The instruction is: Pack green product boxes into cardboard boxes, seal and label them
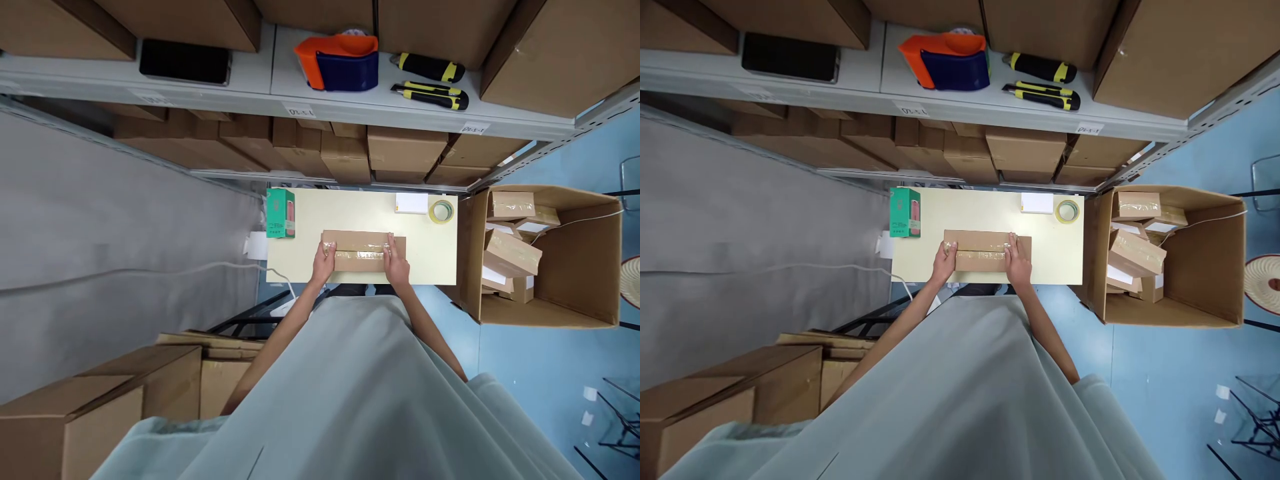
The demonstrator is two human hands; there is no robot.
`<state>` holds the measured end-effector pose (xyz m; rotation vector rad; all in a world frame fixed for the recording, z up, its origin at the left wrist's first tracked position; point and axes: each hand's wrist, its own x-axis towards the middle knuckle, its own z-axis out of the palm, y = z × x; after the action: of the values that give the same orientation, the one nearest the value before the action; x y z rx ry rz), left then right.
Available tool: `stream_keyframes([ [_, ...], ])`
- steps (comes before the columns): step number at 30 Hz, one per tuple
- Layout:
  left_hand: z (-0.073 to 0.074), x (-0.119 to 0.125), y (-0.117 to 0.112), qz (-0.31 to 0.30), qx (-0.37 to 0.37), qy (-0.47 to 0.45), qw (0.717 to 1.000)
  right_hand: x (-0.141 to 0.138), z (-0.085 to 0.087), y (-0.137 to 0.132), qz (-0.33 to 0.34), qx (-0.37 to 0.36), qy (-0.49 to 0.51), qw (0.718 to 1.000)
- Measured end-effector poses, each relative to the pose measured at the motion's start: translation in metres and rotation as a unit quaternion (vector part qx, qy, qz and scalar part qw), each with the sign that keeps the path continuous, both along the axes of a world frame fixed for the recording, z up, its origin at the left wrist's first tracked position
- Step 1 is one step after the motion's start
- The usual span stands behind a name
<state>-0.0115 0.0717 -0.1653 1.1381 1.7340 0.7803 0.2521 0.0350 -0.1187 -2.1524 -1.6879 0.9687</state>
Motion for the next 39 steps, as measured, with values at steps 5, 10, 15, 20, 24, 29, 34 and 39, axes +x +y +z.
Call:
stream_keyframes([
  [5, -0.001, 0.0, -0.002, -0.008, 0.005, 0.002, 1.0, -0.004, 0.001, 0.009, -0.025, 0.018, -0.003, 1.0],
  [10, -0.004, 0.0, -0.003, -0.006, 0.01, -0.013, 1.0, -0.017, -0.004, 0.02, -0.069, 0.048, -0.028, 0.996],
  [15, -0.007, 0.0, -0.003, -0.016, 0.027, -0.044, 0.999, -0.016, -0.002, 0.019, -0.072, 0.039, -0.036, 0.996],
  [20, -0.014, -0.002, -0.003, -0.021, 0.032, -0.061, 0.997, -0.013, 0.0, 0.019, -0.076, 0.048, -0.041, 0.995],
  [24, -0.016, -0.001, -0.003, -0.016, 0.039, -0.076, 0.996, -0.013, -0.001, 0.019, -0.078, 0.044, -0.054, 0.995],
  [29, -0.015, 0.0, -0.002, -0.028, 0.054, -0.086, 0.994, -0.012, -0.004, 0.017, -0.092, 0.062, -0.044, 0.993],
  [34, -0.014, 0.0, -0.001, -0.037, 0.063, -0.094, 0.993, -0.012, -0.003, 0.015, -0.098, 0.081, -0.045, 0.991],
  [39, -0.014, 0.001, -0.002, -0.033, 0.064, -0.094, 0.993, -0.014, 0.003, 0.016, -0.098, 0.071, -0.05, 0.991],
])
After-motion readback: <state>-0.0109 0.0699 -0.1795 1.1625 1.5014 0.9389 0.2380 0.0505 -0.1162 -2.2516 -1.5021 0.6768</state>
